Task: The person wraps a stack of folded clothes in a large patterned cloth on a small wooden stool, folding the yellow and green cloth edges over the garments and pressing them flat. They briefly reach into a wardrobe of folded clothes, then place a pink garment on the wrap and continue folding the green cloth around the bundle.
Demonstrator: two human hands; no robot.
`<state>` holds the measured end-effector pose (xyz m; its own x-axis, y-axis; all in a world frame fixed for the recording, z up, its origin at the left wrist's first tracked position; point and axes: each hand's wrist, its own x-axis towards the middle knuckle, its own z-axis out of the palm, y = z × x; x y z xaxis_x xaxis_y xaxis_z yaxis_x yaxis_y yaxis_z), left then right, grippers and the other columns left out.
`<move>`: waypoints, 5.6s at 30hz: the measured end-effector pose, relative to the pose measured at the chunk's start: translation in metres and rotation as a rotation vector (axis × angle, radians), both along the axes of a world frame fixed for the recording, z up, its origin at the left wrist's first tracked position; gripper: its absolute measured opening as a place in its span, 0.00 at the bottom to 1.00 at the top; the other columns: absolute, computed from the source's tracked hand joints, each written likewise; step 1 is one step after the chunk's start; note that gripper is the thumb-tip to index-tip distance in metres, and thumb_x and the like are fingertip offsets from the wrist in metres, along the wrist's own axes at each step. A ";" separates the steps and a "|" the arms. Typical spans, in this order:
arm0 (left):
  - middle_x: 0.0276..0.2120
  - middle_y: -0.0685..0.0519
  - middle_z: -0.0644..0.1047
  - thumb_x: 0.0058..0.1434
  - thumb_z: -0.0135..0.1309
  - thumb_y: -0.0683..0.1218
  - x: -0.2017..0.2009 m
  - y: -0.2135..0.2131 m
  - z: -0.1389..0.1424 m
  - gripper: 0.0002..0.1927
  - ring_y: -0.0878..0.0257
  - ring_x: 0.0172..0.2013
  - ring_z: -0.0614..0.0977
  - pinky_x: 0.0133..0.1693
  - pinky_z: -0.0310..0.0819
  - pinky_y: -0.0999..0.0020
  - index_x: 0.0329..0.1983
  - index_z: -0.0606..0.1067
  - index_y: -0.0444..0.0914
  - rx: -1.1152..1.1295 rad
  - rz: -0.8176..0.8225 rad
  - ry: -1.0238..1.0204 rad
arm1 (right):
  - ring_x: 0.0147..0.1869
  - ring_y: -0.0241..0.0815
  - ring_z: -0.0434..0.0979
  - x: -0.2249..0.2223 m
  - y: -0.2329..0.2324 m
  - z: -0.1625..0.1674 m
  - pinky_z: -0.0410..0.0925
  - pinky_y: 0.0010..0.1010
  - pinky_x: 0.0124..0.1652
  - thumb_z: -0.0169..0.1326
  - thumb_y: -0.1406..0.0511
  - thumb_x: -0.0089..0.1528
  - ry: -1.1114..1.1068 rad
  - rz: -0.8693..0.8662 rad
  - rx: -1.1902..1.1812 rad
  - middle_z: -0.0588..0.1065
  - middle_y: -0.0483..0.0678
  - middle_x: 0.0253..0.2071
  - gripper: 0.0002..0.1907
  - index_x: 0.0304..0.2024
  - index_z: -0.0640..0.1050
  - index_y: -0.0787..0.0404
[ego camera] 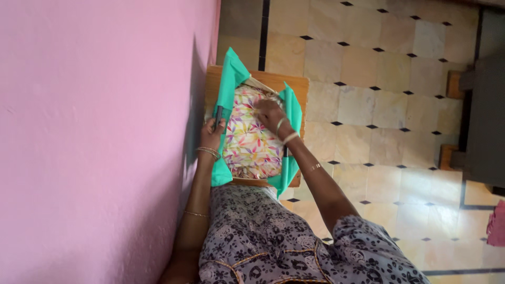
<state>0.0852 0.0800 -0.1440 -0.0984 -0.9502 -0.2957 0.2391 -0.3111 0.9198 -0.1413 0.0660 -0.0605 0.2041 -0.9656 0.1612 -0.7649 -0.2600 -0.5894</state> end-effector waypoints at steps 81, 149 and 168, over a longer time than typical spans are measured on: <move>0.78 0.59 0.40 0.64 0.54 0.44 -0.124 0.112 0.026 0.45 0.48 0.76 0.42 0.64 0.35 0.19 0.79 0.45 0.57 -1.298 -1.385 -1.495 | 0.33 0.32 0.76 -0.083 0.146 0.000 0.72 0.25 0.34 0.55 0.64 0.68 -1.091 -0.519 0.491 0.78 0.47 0.37 0.21 0.61 0.71 0.66; 0.49 0.34 0.78 0.47 0.72 0.55 0.010 0.013 0.033 0.41 0.39 0.51 0.80 0.51 0.75 0.53 0.58 0.68 0.31 -0.029 -0.176 -0.817 | 0.80 0.66 0.47 0.000 0.098 -0.005 0.48 0.65 0.71 0.58 0.50 0.61 0.568 -0.130 0.071 0.56 0.54 0.76 0.38 0.70 0.65 0.53; 0.25 0.56 0.73 0.61 0.61 0.46 -0.012 0.016 0.026 0.11 0.66 0.27 0.72 0.31 0.65 0.64 0.34 0.72 0.35 0.099 0.119 -0.217 | 0.80 0.61 0.41 0.124 0.081 -0.048 0.32 0.75 0.68 0.58 0.46 0.55 0.592 0.403 0.144 0.65 0.53 0.68 0.33 0.56 0.81 0.57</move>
